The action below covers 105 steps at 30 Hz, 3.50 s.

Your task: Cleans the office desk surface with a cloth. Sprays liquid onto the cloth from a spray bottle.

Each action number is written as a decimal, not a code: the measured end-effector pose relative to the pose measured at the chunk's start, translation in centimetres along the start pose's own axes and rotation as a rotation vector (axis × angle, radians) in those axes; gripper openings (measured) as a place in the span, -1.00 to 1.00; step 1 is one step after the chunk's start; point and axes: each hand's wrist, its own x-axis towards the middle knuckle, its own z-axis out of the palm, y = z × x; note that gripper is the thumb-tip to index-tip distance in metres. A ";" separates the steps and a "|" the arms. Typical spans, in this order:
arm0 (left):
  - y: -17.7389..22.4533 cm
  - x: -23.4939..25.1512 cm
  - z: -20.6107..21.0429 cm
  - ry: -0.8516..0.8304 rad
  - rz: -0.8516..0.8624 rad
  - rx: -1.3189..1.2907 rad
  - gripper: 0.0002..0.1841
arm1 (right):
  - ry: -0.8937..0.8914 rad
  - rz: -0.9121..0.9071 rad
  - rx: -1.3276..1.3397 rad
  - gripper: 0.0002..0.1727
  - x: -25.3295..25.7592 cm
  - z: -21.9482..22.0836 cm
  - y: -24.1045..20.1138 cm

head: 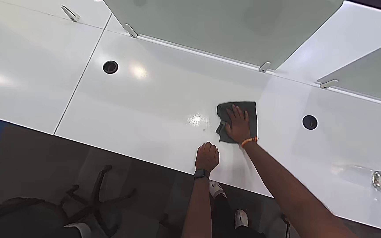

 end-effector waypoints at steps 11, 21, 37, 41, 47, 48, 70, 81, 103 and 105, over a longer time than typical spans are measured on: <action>0.0 -0.2 -1.2 -0.123 -0.035 -0.102 -0.60 | -0.108 0.137 -0.073 -0.19 -17.1 1.0 -5.6; 0.0 0.0 -0.5 0.026 -0.072 -0.089 -0.57 | -0.491 -0.653 0.118 -0.20 -6.8 -1.2 -1.5; 0.1 0.1 -0.5 -0.054 -0.076 0.002 -0.58 | -0.376 -0.387 0.062 -0.23 2.7 -0.9 -2.5; 0.1 -0.1 -0.3 -0.052 -0.066 0.027 -0.61 | -0.251 -0.132 -0.013 -0.25 4.0 -0.1 -3.2; 0.4 0.6 -0.8 -0.051 -0.101 -0.034 -0.66 | -0.086 0.222 -0.027 -0.26 7.6 0.2 -4.0; 0.9 1.5 -1.0 -0.060 -0.102 -0.057 -0.67 | -0.063 0.265 -0.026 -0.26 8.5 0.2 -3.9; 3.6 16.0 -3.0 -0.225 0.087 -0.048 -0.70 | 0.097 0.521 0.088 -0.22 24.9 -0.9 -1.5; 2.5 14.8 0.3 -0.130 0.098 0.063 -0.65 | 0.131 0.377 0.213 -0.38 27.0 -1.0 -0.2; 1.7 14.5 0.9 -0.197 0.101 -0.055 -0.56 | 0.000 -0.010 0.138 -0.40 -5.2 -1.9 4.8; 1.5 14.5 1.1 -0.185 0.103 -0.060 -0.54 | -0.005 -0.061 0.141 -0.40 -11.3 -1.4 3.5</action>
